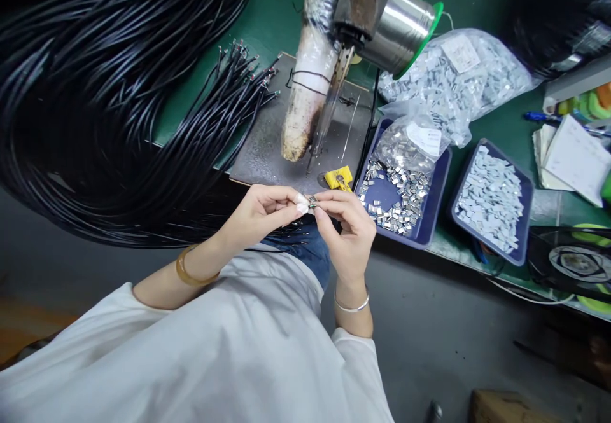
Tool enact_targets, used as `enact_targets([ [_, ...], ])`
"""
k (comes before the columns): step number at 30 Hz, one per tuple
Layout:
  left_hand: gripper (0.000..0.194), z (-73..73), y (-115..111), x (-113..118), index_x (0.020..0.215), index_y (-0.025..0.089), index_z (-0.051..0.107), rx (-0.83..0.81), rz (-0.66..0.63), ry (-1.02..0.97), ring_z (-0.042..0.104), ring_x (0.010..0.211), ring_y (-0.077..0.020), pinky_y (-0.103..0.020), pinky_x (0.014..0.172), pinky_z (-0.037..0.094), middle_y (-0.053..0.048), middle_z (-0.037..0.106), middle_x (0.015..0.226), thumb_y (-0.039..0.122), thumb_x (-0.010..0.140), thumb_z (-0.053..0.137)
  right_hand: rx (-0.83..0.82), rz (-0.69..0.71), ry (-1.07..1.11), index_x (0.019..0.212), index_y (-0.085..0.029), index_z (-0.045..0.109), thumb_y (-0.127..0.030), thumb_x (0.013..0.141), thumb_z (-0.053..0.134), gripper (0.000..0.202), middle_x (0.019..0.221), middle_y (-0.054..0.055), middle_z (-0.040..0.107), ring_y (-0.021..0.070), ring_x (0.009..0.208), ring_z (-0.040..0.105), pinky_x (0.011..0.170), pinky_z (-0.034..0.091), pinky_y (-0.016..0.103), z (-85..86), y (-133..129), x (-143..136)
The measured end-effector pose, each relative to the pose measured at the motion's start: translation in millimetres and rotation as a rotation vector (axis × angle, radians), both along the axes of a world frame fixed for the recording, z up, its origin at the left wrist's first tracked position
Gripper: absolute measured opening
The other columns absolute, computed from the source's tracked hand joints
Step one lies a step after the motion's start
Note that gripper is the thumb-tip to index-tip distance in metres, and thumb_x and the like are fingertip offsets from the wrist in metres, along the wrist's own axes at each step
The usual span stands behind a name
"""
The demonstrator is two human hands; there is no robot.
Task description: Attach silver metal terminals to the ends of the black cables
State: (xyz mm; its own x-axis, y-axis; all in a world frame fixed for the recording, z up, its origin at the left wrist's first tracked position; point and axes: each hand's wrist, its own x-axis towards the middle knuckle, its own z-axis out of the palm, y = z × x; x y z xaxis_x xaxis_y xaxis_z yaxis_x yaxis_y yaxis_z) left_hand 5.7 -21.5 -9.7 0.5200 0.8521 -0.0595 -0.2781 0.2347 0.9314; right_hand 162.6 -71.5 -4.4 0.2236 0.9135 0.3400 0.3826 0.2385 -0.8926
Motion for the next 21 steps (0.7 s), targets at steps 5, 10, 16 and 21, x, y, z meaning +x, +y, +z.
enact_targets([
  [5,0.017,0.3,-1,-2,0.081,0.012,0.073,0.114,-0.011,0.139,0.059,0.068,-0.0109,-0.021,0.065,0.047,-0.003,0.068,0.075,0.027,0.086,0.068,0.009,-0.015,-0.096,0.089,-0.028,0.073,-0.019,0.086,0.070,0.010,0.094,0.001,0.073,0.0176,0.088,0.071,0.072,0.062,0.035,2.7,-4,0],
  [10,0.014,0.3,-4,-2,0.084,0.011,0.074,0.462,0.137,0.291,0.056,0.062,-0.0091,-0.020,0.059,0.044,-0.005,0.071,0.076,0.022,0.089,0.066,0.027,-0.042,-0.062,0.090,-0.028,0.073,-0.016,0.085,0.070,0.013,0.098,0.001,0.072,0.0168,0.092,0.072,0.085,0.063,0.037,2.3,-5,-4],
  [16,0.007,-6.9,-8,-3,0.089,0.013,0.073,0.767,0.283,0.176,0.062,0.062,-0.0078,-0.017,0.060,0.047,-0.007,0.078,0.084,0.018,0.089,0.068,-0.111,0.142,0.462,0.077,-0.022,0.068,-0.033,0.084,0.073,0.013,0.097,0.002,0.069,0.0179,0.086,0.074,0.085,0.066,0.039,-9.3,2,-10],
  [21,0.009,-8.3,-12,-3,0.094,0.014,0.065,0.453,0.219,0.176,0.066,0.061,-0.0090,-0.017,0.061,0.050,-0.002,0.073,0.073,0.021,0.093,0.061,0.011,-0.049,0.157,0.088,-0.024,0.071,-0.023,0.088,0.069,0.002,0.104,0.003,0.069,0.0189,0.096,0.074,0.090,0.063,0.040,-8.0,0,-15],
])
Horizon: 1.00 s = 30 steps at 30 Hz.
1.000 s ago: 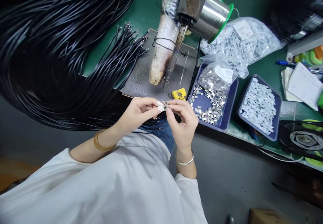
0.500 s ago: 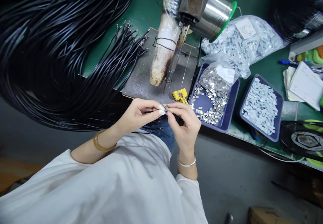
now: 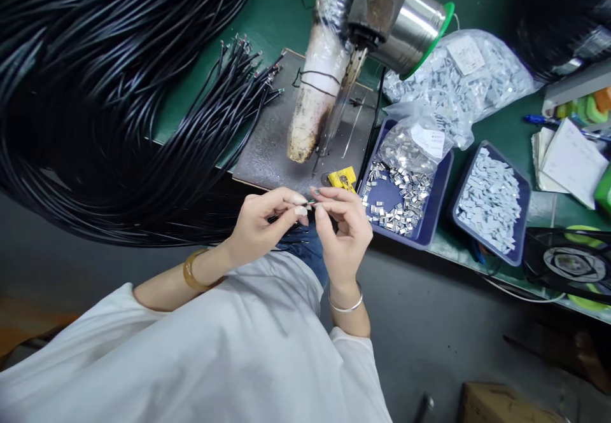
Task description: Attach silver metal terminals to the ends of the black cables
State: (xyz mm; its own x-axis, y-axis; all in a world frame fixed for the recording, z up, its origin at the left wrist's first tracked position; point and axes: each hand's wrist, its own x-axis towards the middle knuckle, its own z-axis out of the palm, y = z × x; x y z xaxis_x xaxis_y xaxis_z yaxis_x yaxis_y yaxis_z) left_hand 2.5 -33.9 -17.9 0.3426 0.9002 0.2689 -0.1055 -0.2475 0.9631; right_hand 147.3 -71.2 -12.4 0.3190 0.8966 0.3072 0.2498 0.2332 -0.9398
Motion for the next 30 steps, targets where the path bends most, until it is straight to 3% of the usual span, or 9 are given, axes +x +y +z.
enact_targets([
  [4,0.020,4.2,5,0,0.102,0.013,0.062,-0.342,-0.056,-0.097,0.060,0.053,-0.0083,-0.017,0.054,0.046,0.001,0.067,0.062,0.030,0.091,0.064,0.120,-0.141,-0.242,0.094,-0.023,0.071,-0.018,0.091,0.064,0.009,0.103,0.004,0.071,0.0183,0.099,0.071,0.090,0.061,0.042,2.4,2,1],
  [8,0.019,6.8,14,2,0.088,0.012,0.067,-0.446,-0.078,-0.164,0.054,0.048,-0.0066,-0.017,0.050,0.043,0.002,0.063,0.057,0.029,0.083,0.071,0.229,-0.179,-0.335,0.097,-0.022,0.068,-0.013,0.093,0.060,0.013,0.099,0.003,0.073,0.0177,0.094,0.072,0.084,0.062,0.040,3.5,4,2],
  [13,0.011,8.8,19,5,0.077,0.012,0.069,-0.455,-0.041,-0.220,0.049,0.050,-0.0037,-0.015,0.049,0.037,0.003,0.061,0.060,0.021,0.074,0.076,0.374,-0.121,-0.518,0.095,-0.022,0.068,-0.006,0.083,0.071,0.019,0.094,0.001,0.076,0.0147,0.086,0.073,0.078,0.062,0.031,4.0,4,0],
  [17,0.007,11.3,22,5,0.073,0.012,0.071,-0.452,-0.017,-0.201,0.048,0.051,-0.0045,-0.016,0.051,0.039,0.003,0.060,0.057,0.018,0.073,0.075,0.314,-0.135,-0.372,0.096,-0.021,0.066,-0.007,0.087,0.064,0.016,0.093,0.002,0.075,0.0153,0.088,0.074,0.077,0.062,0.032,0.1,7,0],
  [20,0.010,12.9,23,5,0.073,0.012,0.074,-0.450,-0.021,-0.185,0.058,0.061,-0.0082,-0.019,0.061,0.048,-0.001,0.069,0.067,0.022,0.075,0.074,0.240,-0.111,-0.302,0.095,-0.021,0.064,-0.010,0.088,0.063,0.013,0.095,0.003,0.075,0.0167,0.090,0.074,0.076,0.062,0.033,-2.3,8,3],
  [30,0.009,12.5,26,11,0.069,0.012,0.072,-0.428,0.048,-0.173,0.058,0.062,-0.0089,-0.019,0.059,0.047,-0.001,0.068,0.066,0.021,0.072,0.074,0.347,-0.096,-0.682,0.092,-0.022,0.063,-0.008,0.083,0.069,0.018,0.101,0.002,0.077,0.0155,0.092,0.075,0.083,0.061,0.031,-5.1,12,10],
])
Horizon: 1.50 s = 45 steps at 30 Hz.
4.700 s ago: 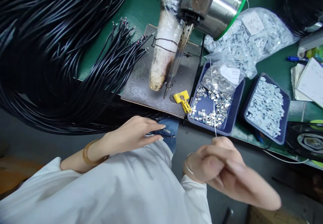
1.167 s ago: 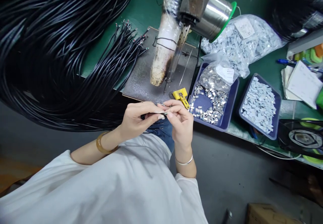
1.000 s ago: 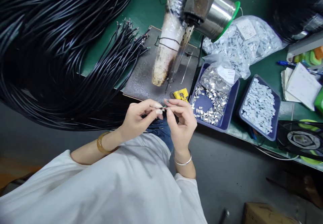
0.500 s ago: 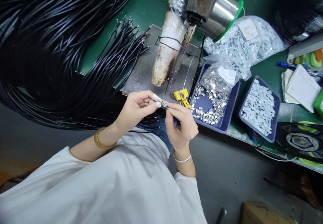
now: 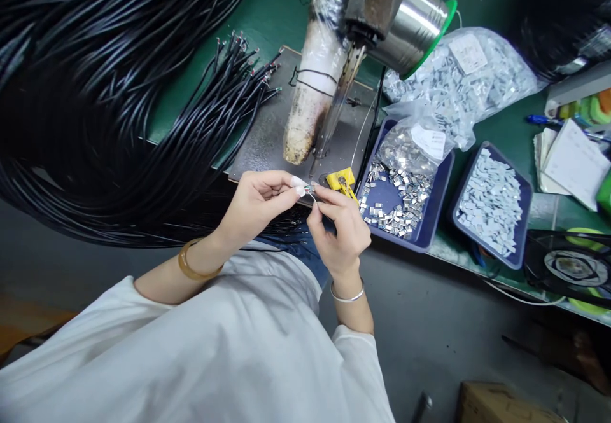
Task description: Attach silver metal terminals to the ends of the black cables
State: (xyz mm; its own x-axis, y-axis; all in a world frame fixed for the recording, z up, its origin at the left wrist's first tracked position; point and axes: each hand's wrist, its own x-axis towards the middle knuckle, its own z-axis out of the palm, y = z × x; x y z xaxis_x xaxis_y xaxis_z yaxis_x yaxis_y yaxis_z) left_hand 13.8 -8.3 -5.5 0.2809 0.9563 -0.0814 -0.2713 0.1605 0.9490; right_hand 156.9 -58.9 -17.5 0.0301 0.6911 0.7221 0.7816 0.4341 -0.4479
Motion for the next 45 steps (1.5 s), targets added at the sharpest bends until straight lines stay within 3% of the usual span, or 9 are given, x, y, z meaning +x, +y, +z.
enact_targets([
  [7,0.008,1.4,6,4,0.068,0.012,0.070,0.004,0.041,-0.001,0.059,0.062,-0.0088,-0.018,0.060,0.049,0.000,0.068,0.065,0.019,0.071,0.073,0.038,0.007,0.020,0.095,-0.021,0.060,-0.005,0.084,0.065,0.020,0.106,0.005,0.075,0.0154,0.096,0.074,0.083,0.063,0.031,-3.8,8,-2],
  [15,0.007,9.0,7,3,0.068,0.013,0.072,0.017,0.092,0.090,0.051,0.055,-0.0073,-0.018,0.053,0.042,0.003,0.059,0.057,0.019,0.072,0.075,0.039,-0.019,-0.008,0.094,-0.023,0.061,-0.008,0.085,0.066,0.018,0.107,0.005,0.075,0.0184,0.096,0.074,0.079,0.065,0.034,2.5,12,-4],
  [26,0.010,4.7,5,0,0.067,0.013,0.069,0.025,0.036,0.089,0.051,0.053,-0.0072,-0.019,0.053,0.042,0.002,0.059,0.056,0.020,0.074,0.070,0.056,-0.016,-0.027,0.090,-0.022,0.059,-0.007,0.081,0.068,0.020,0.103,0.004,0.076,0.0158,0.090,0.075,0.079,0.063,0.030,1.1,11,-4],
  [34,0.007,3.5,4,-2,0.067,0.013,0.072,0.024,0.003,0.096,0.052,0.056,-0.0078,-0.019,0.053,0.041,0.001,0.062,0.060,0.018,0.072,0.071,-0.121,0.027,0.218,0.091,-0.022,0.062,-0.013,0.086,0.066,0.011,0.097,0.002,0.075,0.0156,0.089,0.074,0.075,0.062,0.030,8.2,8,-3],
  [38,0.006,1.9,4,1,0.070,0.013,0.071,0.000,0.020,0.050,0.056,0.060,-0.0084,-0.018,0.056,0.045,0.000,0.066,0.066,0.018,0.072,0.071,-0.046,0.006,0.107,0.091,-0.022,0.063,-0.009,0.084,0.067,0.015,0.099,0.002,0.075,0.0157,0.090,0.073,0.080,0.062,0.032,7.0,8,-4],
  [45,0.007,3.3,4,2,0.069,0.014,0.069,0.009,0.049,0.094,0.045,0.054,-0.0062,-0.017,0.050,0.037,0.003,0.053,0.058,0.019,0.072,0.073,0.007,-0.054,-0.025,0.092,-0.023,0.063,-0.008,0.083,0.069,0.017,0.100,0.002,0.075,0.0155,0.091,0.072,0.081,0.060,0.031,5.3,12,-5],
])
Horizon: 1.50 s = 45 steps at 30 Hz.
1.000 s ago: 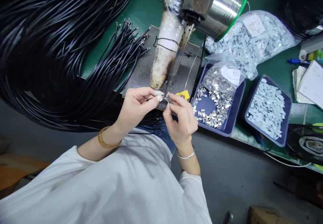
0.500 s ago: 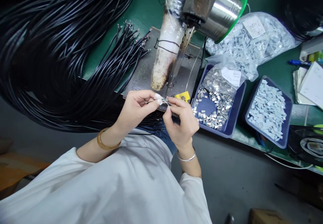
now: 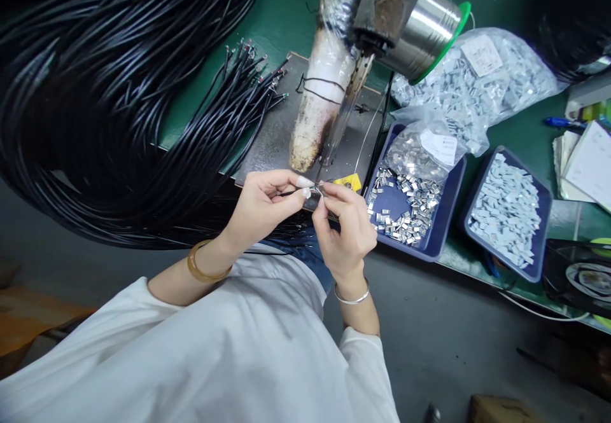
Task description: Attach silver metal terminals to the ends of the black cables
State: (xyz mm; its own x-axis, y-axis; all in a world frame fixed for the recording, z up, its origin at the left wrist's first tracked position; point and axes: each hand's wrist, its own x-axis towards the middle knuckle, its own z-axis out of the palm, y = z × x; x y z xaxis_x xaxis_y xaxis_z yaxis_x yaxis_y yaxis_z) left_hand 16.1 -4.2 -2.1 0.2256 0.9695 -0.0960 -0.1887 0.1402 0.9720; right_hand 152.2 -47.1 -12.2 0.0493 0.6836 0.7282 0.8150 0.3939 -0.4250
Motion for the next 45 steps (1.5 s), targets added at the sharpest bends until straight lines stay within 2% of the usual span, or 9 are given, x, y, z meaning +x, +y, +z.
enact_targets([
  [7,0.006,4.6,0.6,-0.4,0.071,0.013,0.071,0.069,0.008,0.039,0.035,0.049,-0.0048,-0.019,0.045,0.026,0.004,0.047,0.055,0.019,0.072,0.071,0.008,-0.001,0.034,0.094,-0.024,0.065,-0.011,0.083,0.070,0.018,0.103,0.002,0.074,0.0177,0.094,0.072,0.079,0.063,0.035,0.9,-0.4,-1.2],
  [16,0.006,-1.8,2.7,-0.7,0.070,0.014,0.068,0.012,-0.029,0.030,0.033,0.049,-0.0049,-0.019,0.046,0.025,0.005,0.042,0.052,0.019,0.071,0.070,-0.003,0.023,0.038,0.092,-0.023,0.062,-0.010,0.084,0.067,0.016,0.100,0.002,0.075,0.0159,0.091,0.073,0.080,0.061,0.032,-1.7,-0.3,1.4],
  [24,0.007,6.3,1.6,-0.7,0.072,0.014,0.067,0.027,-0.025,0.031,0.028,0.047,-0.0042,-0.019,0.043,0.019,0.007,0.038,0.051,0.019,0.070,0.071,0.012,0.016,0.076,0.092,-0.023,0.063,-0.009,0.082,0.069,0.018,0.101,0.002,0.075,0.0166,0.091,0.072,0.078,0.062,0.033,0.5,-0.7,-0.8],
  [29,0.006,4.5,1.7,-3.5,0.071,0.014,0.065,0.012,-0.050,0.036,0.028,0.047,-0.0040,-0.020,0.044,0.019,0.007,0.037,0.050,0.019,0.071,0.069,-0.003,0.051,0.074,0.092,-0.023,0.061,-0.009,0.082,0.068,0.019,0.101,0.002,0.075,0.0156,0.090,0.073,0.078,0.063,0.031,-2.0,-2.3,0.0],
  [38,0.007,2.6,0.5,-3.0,0.072,0.012,0.064,0.084,-0.072,0.060,0.025,0.048,-0.0034,-0.018,0.044,0.017,0.008,0.032,0.053,0.018,0.076,0.066,-0.003,0.021,0.051,0.092,-0.021,0.066,-0.005,0.081,0.070,0.020,0.099,0.002,0.076,0.0148,0.090,0.073,0.080,0.061,0.030,0.3,-1.3,-0.2],
  [45,0.010,4.1,0.3,-1.8,0.076,0.011,0.068,0.115,-0.058,0.025,0.029,0.049,-0.0031,-0.017,0.043,0.019,0.005,0.043,0.056,0.020,0.078,0.067,0.016,0.002,0.057,0.094,-0.022,0.068,-0.004,0.079,0.074,0.024,0.101,0.002,0.075,0.0152,0.092,0.072,0.083,0.062,0.031,3.9,-1.7,-2.4],
])
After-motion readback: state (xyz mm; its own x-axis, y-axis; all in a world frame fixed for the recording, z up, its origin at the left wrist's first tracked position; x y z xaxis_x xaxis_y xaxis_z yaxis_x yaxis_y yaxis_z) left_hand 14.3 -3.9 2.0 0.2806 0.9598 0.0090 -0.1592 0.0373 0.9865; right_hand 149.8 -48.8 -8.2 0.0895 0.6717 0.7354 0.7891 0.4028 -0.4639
